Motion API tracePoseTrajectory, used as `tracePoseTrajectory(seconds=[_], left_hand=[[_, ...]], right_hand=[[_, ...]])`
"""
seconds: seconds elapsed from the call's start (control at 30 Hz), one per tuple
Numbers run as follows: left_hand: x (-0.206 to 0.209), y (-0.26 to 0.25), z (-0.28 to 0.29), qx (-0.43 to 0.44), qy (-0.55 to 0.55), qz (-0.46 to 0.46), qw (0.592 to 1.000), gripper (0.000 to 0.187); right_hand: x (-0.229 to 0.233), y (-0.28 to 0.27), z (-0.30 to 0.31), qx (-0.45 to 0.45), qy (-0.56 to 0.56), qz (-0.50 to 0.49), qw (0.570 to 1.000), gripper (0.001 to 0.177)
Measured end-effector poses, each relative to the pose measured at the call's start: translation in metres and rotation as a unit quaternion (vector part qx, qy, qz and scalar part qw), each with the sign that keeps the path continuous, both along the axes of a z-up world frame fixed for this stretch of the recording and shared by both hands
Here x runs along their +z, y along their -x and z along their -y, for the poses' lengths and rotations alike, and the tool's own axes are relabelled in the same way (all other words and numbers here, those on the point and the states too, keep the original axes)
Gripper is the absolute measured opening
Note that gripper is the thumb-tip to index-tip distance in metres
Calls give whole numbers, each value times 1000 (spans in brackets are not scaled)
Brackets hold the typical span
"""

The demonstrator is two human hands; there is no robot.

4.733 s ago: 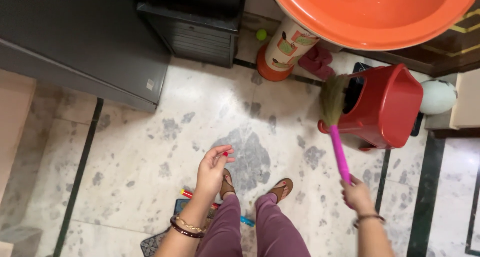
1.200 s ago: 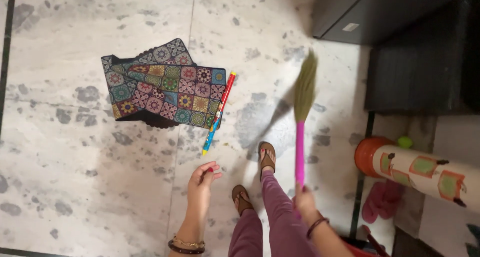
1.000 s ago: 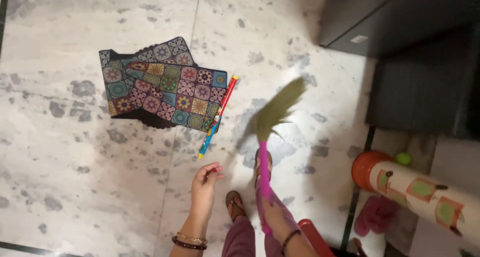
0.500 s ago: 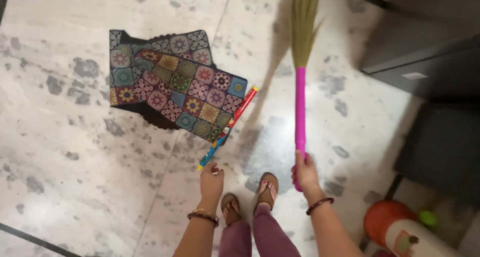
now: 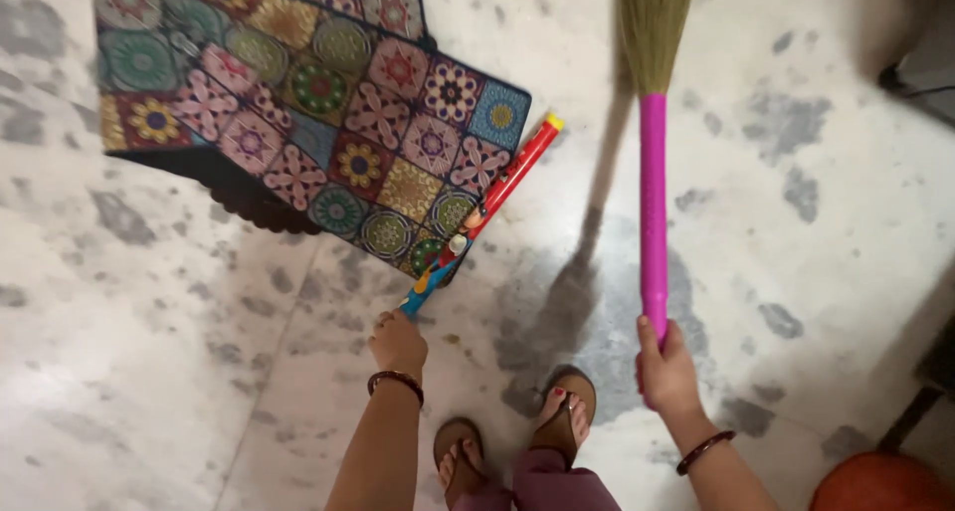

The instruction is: The person is sweeping various floor areas including a carpet and hard flooring using a broom.

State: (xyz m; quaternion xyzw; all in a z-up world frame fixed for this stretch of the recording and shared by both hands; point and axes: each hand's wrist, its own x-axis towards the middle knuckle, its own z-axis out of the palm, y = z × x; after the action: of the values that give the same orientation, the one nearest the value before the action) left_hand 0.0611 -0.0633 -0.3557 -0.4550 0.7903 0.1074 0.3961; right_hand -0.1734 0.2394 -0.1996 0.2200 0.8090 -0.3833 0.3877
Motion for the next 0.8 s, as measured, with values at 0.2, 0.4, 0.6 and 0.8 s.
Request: tracePoseTrajectory(seconds=[0.2, 0.4, 0.6, 0.8], left_hand=[[-95, -49, -5, -68, 63, -33, 995, 41], [97, 32, -3, 83, -127, -238, 959, 45], [339, 76, -43, 233, -143, -429, 861, 36], [468, 81, -86, 345, -325, -372, 798, 36]], right_hand=[[-25, -6, 1, 26, -28, -18, 999, 42], [37, -20, 7, -46, 42, 23, 998, 42], [130, -126, -67, -150, 71, 70, 984, 45], [115, -247, -182, -81, 64, 27, 994, 47]])
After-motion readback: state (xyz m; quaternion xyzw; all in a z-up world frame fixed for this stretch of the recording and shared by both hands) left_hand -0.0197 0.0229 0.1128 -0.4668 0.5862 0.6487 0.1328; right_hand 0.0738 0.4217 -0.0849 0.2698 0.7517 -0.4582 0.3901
